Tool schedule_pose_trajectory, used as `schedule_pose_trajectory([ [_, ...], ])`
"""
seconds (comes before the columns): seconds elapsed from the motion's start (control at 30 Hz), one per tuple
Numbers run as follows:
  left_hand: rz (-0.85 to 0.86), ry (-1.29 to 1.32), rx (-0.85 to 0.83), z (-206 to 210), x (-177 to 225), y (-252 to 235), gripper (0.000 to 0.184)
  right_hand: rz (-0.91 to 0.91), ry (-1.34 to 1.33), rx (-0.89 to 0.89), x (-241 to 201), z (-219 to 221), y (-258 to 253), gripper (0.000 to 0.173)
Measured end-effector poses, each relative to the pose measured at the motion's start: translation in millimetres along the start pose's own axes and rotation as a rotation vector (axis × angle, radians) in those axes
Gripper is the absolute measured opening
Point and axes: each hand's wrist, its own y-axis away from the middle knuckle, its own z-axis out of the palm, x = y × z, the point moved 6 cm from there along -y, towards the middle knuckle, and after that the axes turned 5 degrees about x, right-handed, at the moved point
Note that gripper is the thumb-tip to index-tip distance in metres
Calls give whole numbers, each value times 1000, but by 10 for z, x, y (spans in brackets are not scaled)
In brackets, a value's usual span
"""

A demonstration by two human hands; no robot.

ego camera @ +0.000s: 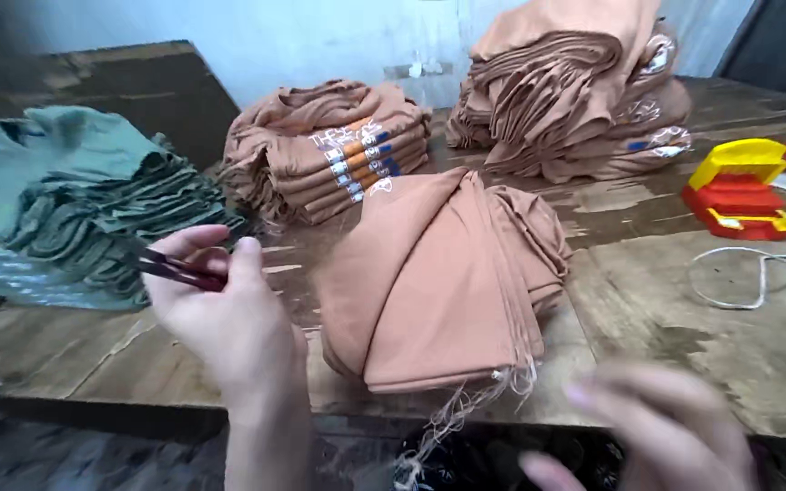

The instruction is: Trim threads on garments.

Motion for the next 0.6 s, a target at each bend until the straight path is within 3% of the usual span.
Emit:
schedule_pose_trajectory([
  [0.03, 40, -15, -74, 72, 85, 104, 33, -44, 136, -19, 181, 147, -69, 47],
  [0.1, 116, -56, -342, 297, 281, 461, 34, -172, 141, -109, 360, 311, -40, 19],
  [0.17, 164, -125, -603, 422, 312, 752, 44, -116, 88, -469, 303, 292, 112, 16],
  [0.23, 233, -191, -732, 417, 284, 897, 40, 56, 153, -760, 289, 155, 241, 16],
  [0.27, 260, -197, -761, 413, 282, 942, 33, 95, 203, -759, 278, 86, 237, 15],
  [0.4, 304, -179, -749, 516, 381, 1044, 28, 31, 163, -117, 227, 137, -25, 26],
  [0.47, 301, -185, -745, 547, 398, 1052, 33, -82, 226, 21, 370, 311, -53, 30],
  [0.53, 285, -182, -767, 508, 359, 1042, 38, -115, 189, -40, 465, 324, -8, 10],
  [0.6, 296, -172, -785, 437, 317, 984, 35, -24, 188, -381, 426, 186, 26, 8],
])
